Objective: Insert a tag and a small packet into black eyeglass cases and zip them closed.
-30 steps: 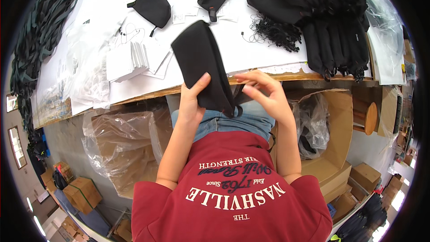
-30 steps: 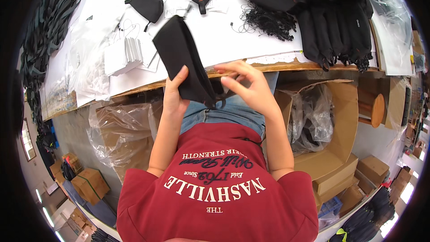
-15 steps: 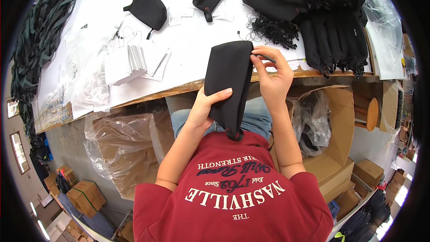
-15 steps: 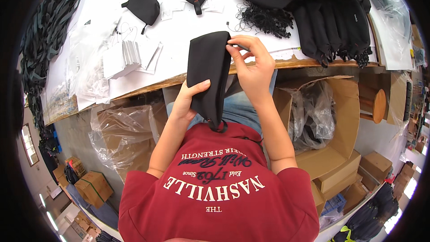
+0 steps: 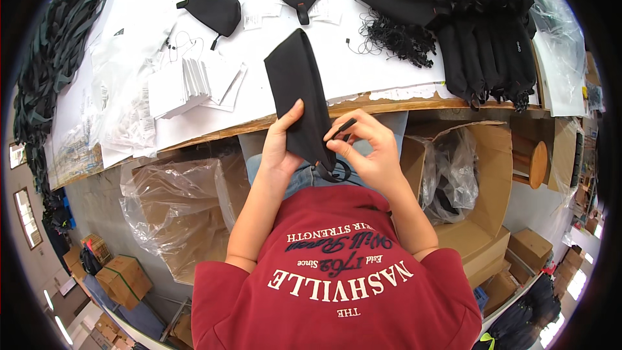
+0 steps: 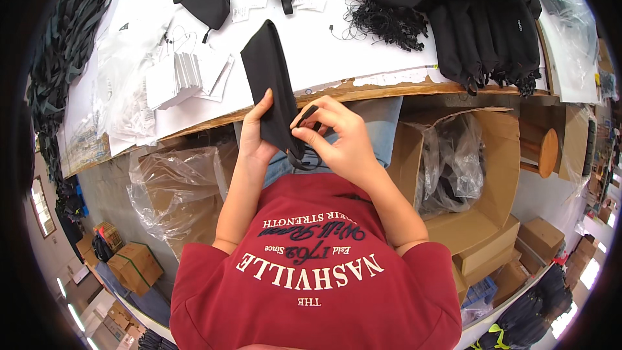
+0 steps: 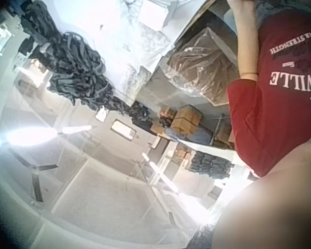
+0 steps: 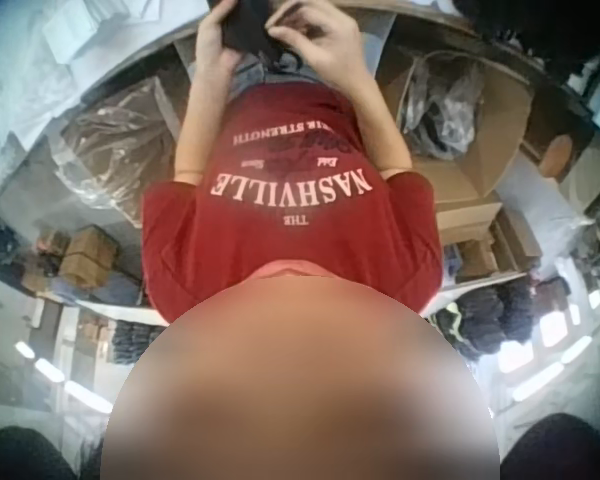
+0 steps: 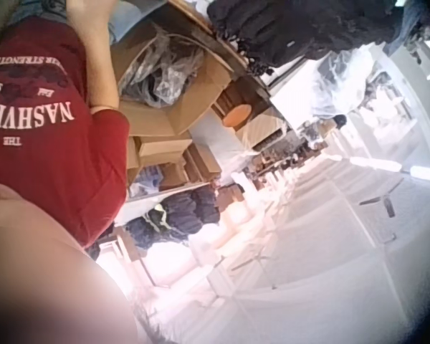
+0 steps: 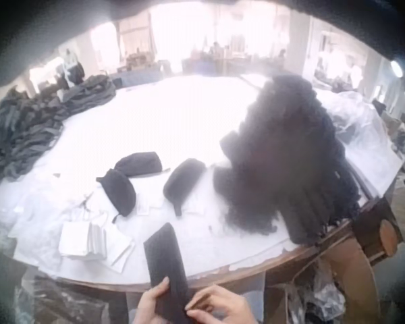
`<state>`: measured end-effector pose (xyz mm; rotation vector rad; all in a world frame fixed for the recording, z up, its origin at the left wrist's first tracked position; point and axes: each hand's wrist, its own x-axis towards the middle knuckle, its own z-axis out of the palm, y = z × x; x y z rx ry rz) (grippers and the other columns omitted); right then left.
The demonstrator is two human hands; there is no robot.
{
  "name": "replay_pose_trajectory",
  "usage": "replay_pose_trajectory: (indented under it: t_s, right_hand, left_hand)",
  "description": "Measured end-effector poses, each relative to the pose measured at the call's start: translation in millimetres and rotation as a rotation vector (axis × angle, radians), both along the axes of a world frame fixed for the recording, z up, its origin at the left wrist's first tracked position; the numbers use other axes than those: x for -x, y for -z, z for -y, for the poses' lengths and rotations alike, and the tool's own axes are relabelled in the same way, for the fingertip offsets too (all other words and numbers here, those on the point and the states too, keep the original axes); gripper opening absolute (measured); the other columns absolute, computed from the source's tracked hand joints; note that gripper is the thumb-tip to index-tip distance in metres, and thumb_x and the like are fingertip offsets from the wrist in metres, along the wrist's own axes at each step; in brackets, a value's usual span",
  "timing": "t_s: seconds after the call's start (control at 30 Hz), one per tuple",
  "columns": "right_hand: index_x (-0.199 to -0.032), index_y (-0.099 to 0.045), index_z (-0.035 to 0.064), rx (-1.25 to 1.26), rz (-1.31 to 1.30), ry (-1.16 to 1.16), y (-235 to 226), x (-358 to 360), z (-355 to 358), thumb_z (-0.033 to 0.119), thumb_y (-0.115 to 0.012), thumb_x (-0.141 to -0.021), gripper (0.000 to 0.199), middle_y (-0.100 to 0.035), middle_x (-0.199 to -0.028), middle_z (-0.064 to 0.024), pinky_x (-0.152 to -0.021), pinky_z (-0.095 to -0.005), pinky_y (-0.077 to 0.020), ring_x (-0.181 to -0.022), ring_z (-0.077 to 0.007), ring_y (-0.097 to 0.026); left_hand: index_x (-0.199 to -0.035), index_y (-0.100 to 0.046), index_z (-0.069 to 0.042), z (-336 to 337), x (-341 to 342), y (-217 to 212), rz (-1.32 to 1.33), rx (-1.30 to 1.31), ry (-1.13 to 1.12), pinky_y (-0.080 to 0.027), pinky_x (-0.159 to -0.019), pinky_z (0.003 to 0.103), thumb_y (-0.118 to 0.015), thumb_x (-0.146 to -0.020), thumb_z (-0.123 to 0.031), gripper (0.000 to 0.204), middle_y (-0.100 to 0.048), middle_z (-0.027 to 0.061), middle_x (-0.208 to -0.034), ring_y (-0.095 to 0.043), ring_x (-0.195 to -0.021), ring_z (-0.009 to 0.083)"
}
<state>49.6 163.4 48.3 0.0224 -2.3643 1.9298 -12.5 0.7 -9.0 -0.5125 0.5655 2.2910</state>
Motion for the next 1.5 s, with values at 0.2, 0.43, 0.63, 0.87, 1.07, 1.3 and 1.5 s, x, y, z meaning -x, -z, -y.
replay_pose_trajectory:
  t_s: [0.2, 0.43, 0.63, 0.87, 1.07, 1.3, 1.5]
  right_hand:
    - [-0.087, -0.066, 0.0013, 0.022, 0.057, -0.139, -1.0, -10.2, 2.3, 0.004, -0.068, -0.079, 0.01, -0.06, -0.086, -0.0061, -0.061, -0.0253, -0.0457, -0.074, -0.0153, -0.06]
    - [-0.09, -0.066, 0.002, -0.017, 0.072, -0.175, -3.2, -10.4, -6.9, 0.006, -0.065, -0.082, 0.009, -0.061, -0.095, -0.0079, -0.07, -0.0283, -0.0476, -0.082, -0.0197, -0.061]
    - [-0.096, -0.069, 0.0045, 0.038, -0.256, -0.272, -70.4, -1.8, -16.5, 0.014, -0.053, -0.091, 0.02, -0.063, -0.104, -0.0162, -0.083, -0.0358, -0.0462, -0.096, -0.0275, -0.059]
    - [-0.12, -0.06, 0.0101, 1.19, -0.286, -0.964, -107.1, -4.9, 40.6, 0.005, -0.05, -0.087, 0.035, -0.053, -0.116, -0.0116, -0.089, -0.0399, -0.0416, -0.096, -0.0255, -0.056]
    - [-0.108, -0.065, -0.0043, 1.516, -0.286, -1.0, -122.5, -6.7, 61.6, 0.016, -0.05, -0.096, 0.027, -0.053, -0.108, -0.0191, -0.065, -0.0279, -0.0491, -0.071, -0.02, -0.06]
    - [-0.106, -0.064, -0.0066, 1.533, -0.396, -1.009, -121.7, -1.4, 65.3, 0.009, -0.045, -0.097, 0.026, -0.058, -0.095, -0.0182, -0.065, -0.0326, -0.0495, -0.074, -0.0272, -0.061]
    - [-0.108, -0.063, -0.0061, 1.59, -0.064, -1.033, -130.3, -21.0, 57.3, 0.008, -0.043, -0.097, 0.027, -0.06, -0.098, -0.0186, -0.071, -0.0343, -0.049, -0.084, -0.0294, -0.061]
  left_hand:
    - [-0.101, -0.062, -0.003, 6.5, 4.5, 8.5, 0.05, 0.023, -0.076, -0.057, -0.065, 0.039, -0.06, -0.09, -0.029, 0.028, -0.068, 0.0143, -0.087, -0.067, -0.071, 0.0255]
    - [-0.107, -0.059, -0.002, 5.7, 4.6, 7.9, 0.005, 0.089, -0.075, -0.057, -0.07, 0.037, -0.062, -0.089, -0.023, 0.028, -0.066, 0.0125, -0.092, -0.066, -0.079, 0.0234]
    - [-0.115, -0.054, 0.001, 4.0, -0.3, -13.1, -0.23, 0.367, -0.028, -0.053, -0.077, 0.028, -0.07, -0.082, -0.013, 0.039, -0.063, 0.0091, -0.102, -0.063, -0.089, 0.0167]
    - [-0.115, -0.053, 0.001, -1.2, -8.0, -4.8, -0.31, 0.312, 0.217, -0.052, -0.08, 0.029, -0.073, -0.077, -0.012, 0.046, -0.062, 0.0089, -0.102, -0.062, -0.09, 0.0156]
    - [-0.114, -0.054, 0.001, -7.0, -10.4, -1.9, -0.304, 0.327, 0.24, -0.052, -0.078, 0.029, -0.073, -0.077, -0.012, 0.044, -0.063, 0.0086, -0.101, -0.062, -0.089, 0.0148]
    - [-0.117, -0.052, 0.002, -5.0, -10.4, -0.4, -0.304, 0.285, 0.248, -0.054, -0.079, 0.032, -0.071, -0.078, -0.014, 0.046, -0.063, 0.0127, -0.103, -0.064, -0.09, 0.0196]
    - [-0.117, -0.051, 0.002, -3.4, -10.3, 0.5, -0.295, 0.277, 0.233, -0.054, -0.08, 0.032, -0.071, -0.078, -0.014, 0.047, -0.062, 0.0127, -0.104, -0.064, -0.091, 0.0197]
